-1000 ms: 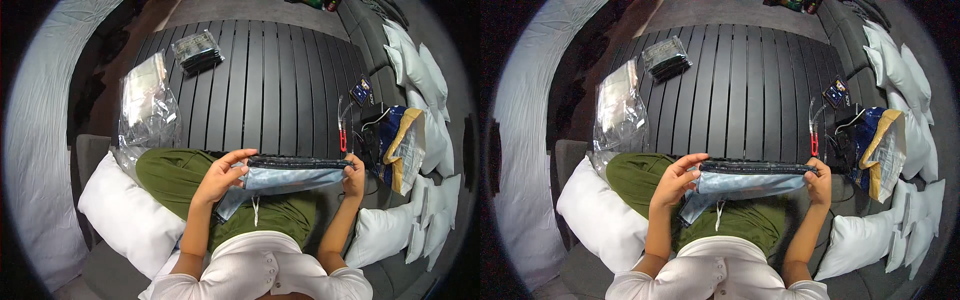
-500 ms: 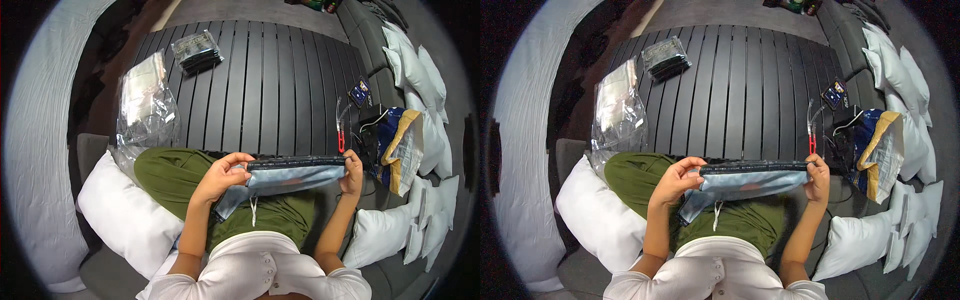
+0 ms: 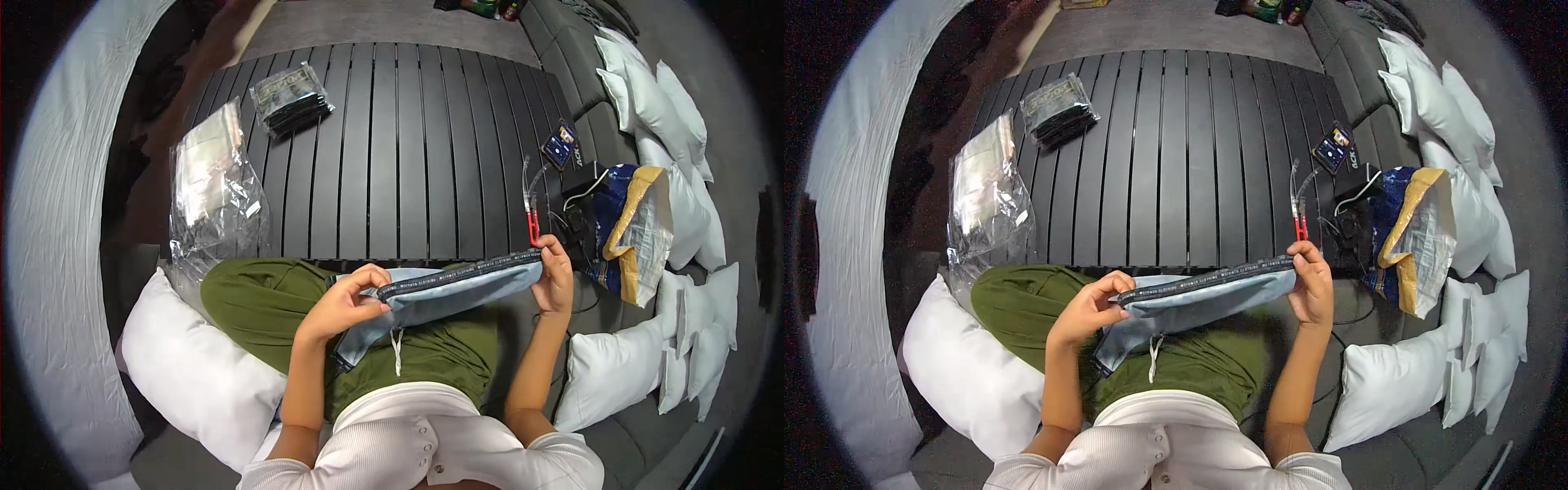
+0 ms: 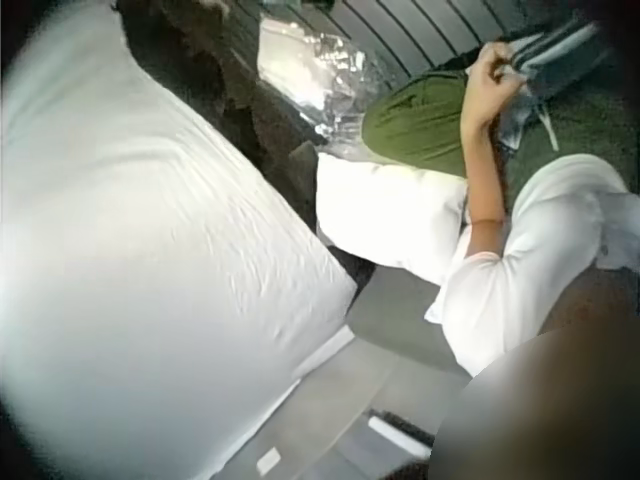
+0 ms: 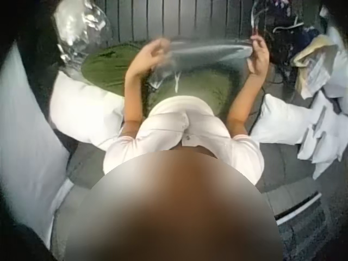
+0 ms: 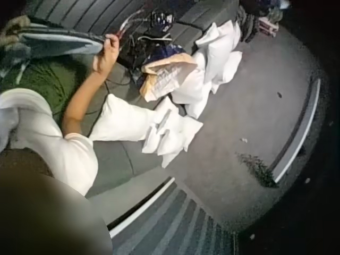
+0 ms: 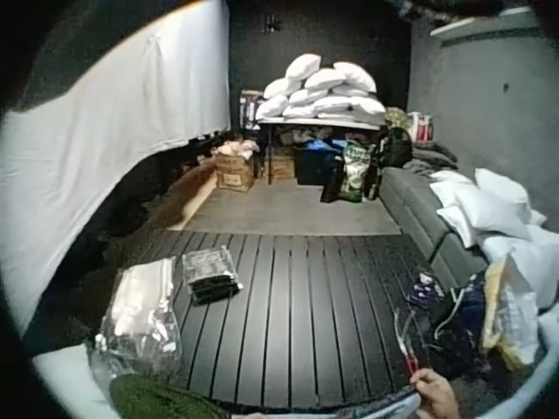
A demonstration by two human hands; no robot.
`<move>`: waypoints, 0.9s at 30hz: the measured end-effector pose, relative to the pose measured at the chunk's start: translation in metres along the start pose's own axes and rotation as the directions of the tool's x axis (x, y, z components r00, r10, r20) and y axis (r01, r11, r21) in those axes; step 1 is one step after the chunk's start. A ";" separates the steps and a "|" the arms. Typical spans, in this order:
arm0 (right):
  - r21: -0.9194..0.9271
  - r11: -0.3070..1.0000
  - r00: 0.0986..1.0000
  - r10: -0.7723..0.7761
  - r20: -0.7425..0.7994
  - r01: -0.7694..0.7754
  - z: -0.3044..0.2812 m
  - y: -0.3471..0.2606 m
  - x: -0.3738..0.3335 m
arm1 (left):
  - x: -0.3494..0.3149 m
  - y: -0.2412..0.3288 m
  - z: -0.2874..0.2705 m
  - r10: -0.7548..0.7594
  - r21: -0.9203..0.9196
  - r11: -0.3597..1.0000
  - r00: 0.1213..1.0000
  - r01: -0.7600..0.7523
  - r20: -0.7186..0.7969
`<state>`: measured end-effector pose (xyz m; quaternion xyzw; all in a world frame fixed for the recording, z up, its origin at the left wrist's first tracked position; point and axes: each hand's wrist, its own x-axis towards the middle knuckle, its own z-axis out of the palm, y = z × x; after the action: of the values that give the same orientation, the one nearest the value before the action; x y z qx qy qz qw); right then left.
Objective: Trimming loose threads and inspecting seams on textile garments using small thread nippers.
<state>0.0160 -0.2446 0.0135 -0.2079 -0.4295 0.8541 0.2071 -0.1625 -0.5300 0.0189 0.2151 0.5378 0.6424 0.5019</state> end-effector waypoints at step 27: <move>-0.512 0.821 0.851 0.065 0.521 0.251 0.111 0.032 -0.021 | -0.006 0.016 0.051 0.028 -0.188 0.981 0.986 -0.059 -0.162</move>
<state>-0.0310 -0.3452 0.0519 -0.0006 -0.7110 0.7009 0.0566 -0.1253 -0.5095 0.0522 0.1256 0.5069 0.7171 0.4616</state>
